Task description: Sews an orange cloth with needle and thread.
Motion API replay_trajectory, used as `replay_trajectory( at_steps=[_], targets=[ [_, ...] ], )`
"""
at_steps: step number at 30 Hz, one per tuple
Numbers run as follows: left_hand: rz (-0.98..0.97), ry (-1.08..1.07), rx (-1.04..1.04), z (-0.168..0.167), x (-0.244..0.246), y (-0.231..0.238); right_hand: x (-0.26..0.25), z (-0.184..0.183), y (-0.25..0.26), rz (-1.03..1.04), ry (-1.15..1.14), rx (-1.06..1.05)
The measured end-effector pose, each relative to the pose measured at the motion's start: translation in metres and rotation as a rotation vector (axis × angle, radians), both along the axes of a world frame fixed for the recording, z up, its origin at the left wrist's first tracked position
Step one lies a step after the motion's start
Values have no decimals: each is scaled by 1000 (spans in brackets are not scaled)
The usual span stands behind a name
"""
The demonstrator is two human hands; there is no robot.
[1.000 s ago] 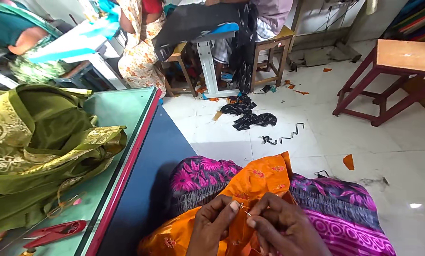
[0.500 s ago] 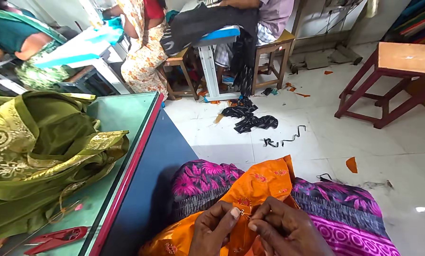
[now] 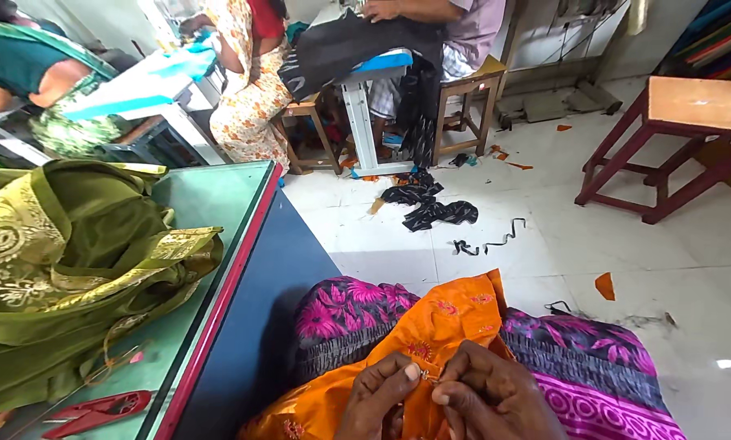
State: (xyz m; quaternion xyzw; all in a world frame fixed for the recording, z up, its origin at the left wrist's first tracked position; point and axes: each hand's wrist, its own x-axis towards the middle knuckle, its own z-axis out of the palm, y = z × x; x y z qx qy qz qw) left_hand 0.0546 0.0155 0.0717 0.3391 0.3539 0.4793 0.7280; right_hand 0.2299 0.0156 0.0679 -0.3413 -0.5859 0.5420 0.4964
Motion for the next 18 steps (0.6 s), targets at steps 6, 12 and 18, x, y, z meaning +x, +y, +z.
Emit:
replay_trajectory(
  at_steps=[6, 12, 18],
  targets=[
    [44, 24, -12, 1, 1, 1, 1, -10, 1, 22, 14, 79],
    [-28, -49, -70, 1, 6, -4, 5, -28, 13, -26, 65, 217],
    [124, 205, 219, -3, 9, -6, 3, -22, 12, -311, -233, 418]
  ],
)
